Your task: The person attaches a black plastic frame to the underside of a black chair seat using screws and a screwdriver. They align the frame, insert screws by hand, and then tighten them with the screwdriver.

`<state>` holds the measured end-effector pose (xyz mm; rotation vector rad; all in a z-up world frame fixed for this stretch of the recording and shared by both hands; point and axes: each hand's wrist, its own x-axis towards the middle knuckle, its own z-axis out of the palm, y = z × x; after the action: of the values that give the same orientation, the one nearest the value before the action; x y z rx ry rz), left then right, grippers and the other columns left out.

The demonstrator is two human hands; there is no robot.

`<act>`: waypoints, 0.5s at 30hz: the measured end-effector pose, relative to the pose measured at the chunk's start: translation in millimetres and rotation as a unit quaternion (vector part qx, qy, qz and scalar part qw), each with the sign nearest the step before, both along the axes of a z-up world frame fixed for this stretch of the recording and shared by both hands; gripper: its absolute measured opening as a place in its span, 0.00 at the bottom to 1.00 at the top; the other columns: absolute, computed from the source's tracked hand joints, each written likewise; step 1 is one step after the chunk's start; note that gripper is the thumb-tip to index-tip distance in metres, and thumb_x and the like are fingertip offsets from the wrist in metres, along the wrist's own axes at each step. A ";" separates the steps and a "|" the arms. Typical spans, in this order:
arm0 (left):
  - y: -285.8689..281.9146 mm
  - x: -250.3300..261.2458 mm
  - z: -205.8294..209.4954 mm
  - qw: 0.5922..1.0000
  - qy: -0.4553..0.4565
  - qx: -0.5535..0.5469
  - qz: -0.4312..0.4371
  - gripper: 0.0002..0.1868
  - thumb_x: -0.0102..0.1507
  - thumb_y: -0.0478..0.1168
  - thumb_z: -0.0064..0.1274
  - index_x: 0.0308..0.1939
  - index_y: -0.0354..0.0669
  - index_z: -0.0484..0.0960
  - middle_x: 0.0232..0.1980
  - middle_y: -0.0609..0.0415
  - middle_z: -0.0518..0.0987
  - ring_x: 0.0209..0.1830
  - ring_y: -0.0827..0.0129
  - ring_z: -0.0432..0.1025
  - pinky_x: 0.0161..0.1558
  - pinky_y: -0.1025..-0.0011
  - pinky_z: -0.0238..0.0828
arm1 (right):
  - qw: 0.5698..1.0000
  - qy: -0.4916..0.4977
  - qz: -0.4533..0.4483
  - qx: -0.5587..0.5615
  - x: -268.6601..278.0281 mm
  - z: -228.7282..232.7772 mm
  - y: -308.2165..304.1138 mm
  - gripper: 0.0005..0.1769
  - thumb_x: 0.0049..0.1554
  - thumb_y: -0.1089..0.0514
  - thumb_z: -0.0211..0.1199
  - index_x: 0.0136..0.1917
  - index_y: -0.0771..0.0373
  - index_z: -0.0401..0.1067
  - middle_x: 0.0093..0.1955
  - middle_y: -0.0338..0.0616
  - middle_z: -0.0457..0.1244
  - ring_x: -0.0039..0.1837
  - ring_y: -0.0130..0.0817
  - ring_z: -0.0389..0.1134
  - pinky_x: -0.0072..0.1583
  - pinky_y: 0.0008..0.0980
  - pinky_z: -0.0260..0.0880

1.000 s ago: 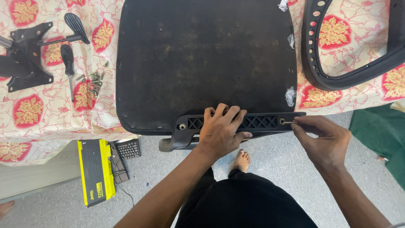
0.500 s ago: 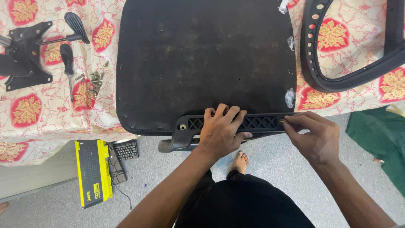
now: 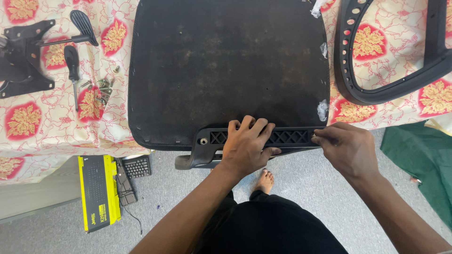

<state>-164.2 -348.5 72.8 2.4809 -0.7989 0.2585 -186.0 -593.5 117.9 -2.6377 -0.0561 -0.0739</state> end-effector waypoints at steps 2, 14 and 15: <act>0.4 0.2 -0.2 1.000 0.003 0.001 0.000 0.34 0.55 0.60 0.65 0.54 0.36 0.84 0.53 0.55 0.78 0.51 0.63 0.68 0.53 0.55 0.60 | 1.000 -0.004 0.002 0.004 1.2 0.5 1.1 0.09 0.52 0.58 0.72 0.46 0.64 0.83 0.44 0.46 0.72 0.41 0.37 0.75 0.47 0.35 0.75; 0.2 -0.3 -2.3 1.000 0.008 -0.001 0.003 0.33 0.55 0.59 0.65 0.54 0.37 0.84 0.52 0.55 0.78 0.51 0.63 0.68 0.53 0.55 0.60 | 0.992 0.062 -0.034 -0.106 8.0 -6.8 13.8 0.27 0.61 0.42 0.62 0.33 0.66 0.76 0.32 0.46 0.67 0.31 0.41 0.68 0.38 0.43 0.69; 0.1 -0.1 -2.5 1.000 0.010 0.001 0.003 0.34 0.55 0.59 0.65 0.54 0.37 0.84 0.52 0.55 0.78 0.51 0.63 0.68 0.53 0.55 0.60 | 0.985 0.105 -0.055 -0.124 8.9 -6.7 14.7 0.29 0.62 0.39 0.60 0.34 0.65 0.77 0.30 0.48 0.67 0.31 0.42 0.69 0.38 0.44 0.68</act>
<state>-164.4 -348.5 70.3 2.4832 -0.7837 0.2339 -177.1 -578.8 111.2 -2.8788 0.1615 0.1855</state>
